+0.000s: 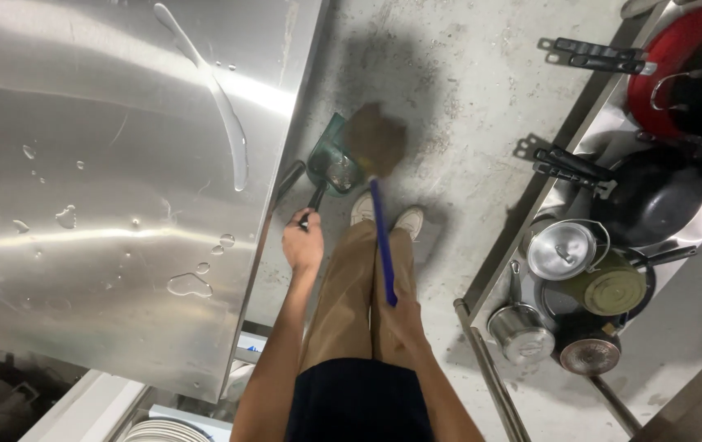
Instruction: The person sweeps debris on a concrete floor using a broom and a dustpan. They gather the dirt into a pile and sweep it into the dustpan while moving around a kitchen area with metal shelving and stacked chairs.
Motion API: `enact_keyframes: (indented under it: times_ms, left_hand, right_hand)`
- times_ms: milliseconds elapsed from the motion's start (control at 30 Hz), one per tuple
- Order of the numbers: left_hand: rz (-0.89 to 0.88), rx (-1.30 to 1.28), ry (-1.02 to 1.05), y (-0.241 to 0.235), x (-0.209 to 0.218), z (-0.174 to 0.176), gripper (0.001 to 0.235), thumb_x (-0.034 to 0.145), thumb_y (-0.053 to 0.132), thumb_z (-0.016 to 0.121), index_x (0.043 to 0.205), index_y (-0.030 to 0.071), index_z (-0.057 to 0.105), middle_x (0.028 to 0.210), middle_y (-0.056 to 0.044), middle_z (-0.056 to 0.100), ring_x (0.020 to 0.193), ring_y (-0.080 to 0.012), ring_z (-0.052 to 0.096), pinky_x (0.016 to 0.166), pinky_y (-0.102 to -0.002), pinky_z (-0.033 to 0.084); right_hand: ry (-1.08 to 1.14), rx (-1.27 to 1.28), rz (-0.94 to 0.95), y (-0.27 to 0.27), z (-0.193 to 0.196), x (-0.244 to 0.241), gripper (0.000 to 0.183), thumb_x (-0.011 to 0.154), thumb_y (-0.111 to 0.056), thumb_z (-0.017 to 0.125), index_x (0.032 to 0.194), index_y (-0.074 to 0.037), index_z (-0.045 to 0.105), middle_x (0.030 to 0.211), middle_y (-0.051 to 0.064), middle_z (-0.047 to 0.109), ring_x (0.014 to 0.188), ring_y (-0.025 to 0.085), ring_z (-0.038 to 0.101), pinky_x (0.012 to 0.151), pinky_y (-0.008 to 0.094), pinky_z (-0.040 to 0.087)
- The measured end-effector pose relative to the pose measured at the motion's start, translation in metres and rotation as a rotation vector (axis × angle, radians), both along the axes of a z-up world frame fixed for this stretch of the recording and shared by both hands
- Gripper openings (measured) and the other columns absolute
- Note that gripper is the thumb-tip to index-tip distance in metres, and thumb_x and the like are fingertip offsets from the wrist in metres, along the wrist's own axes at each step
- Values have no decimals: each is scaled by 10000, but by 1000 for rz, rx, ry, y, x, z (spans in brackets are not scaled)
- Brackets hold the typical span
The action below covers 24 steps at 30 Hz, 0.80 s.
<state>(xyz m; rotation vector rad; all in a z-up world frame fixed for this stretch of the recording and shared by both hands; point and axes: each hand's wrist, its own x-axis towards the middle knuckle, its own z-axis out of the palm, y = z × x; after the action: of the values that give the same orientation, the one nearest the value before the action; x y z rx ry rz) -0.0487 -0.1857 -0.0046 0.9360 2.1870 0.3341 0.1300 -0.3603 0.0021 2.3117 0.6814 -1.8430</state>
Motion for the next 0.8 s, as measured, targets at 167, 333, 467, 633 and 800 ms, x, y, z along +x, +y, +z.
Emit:
enact_keyframes:
  times_ms: [167, 333, 467, 633, 800]
  left_hand:
    - [50, 39, -45, -19, -6, -6, 324, 889, 263, 625, 1113, 79, 770, 900, -171, 754, 834, -306, 730, 788, -392, 546]
    - [139, 87, -149, -55, -22, 3, 318, 884, 223, 635, 1121, 44, 748, 778, -149, 724, 687, -230, 675, 672, -352, 534]
    - [131, 219, -147, -74, -35, -9, 289, 907, 175, 627, 1120, 14, 738, 778, -104, 705, 673, -181, 637, 655, -335, 522]
    - [189, 135, -92, -62, -32, -10, 279, 903, 172, 636, 1103, 8, 742, 727, -124, 675, 636, -194, 617, 634, -342, 510]
    - [-38, 375, 14, -70, -47, -41, 263, 957, 179, 617, 1100, -2, 743, 990, -176, 738, 889, -284, 700, 812, -372, 544]
  right_hand:
    - [-51, 256, -69, -36, 88, 36, 746, 812, -106, 687, 1518, -224, 478, 827, 219, 722, 682, 250, 703, 638, 412, 563]
    - [-279, 425, 98, 11, 90, 125, 784, 764, -111, 726, 1505, -228, 499, 685, 147, 694, 551, 178, 659, 542, 371, 527]
    - [-89, 403, -266, 143, 51, 172, 809, 836, 58, 591, 1597, -160, 423, 610, 91, 580, 434, 190, 532, 400, 362, 442]
    - [-220, 334, -261, 234, -26, 162, 781, 835, 47, 644, 1561, -146, 428, 605, 47, 599, 453, 152, 550, 397, 349, 462]
    - [-272, 841, 420, 91, -178, 97, 611, 822, -10, 650, 1413, -13, 495, 1061, 286, 698, 955, 457, 684, 800, 496, 562]
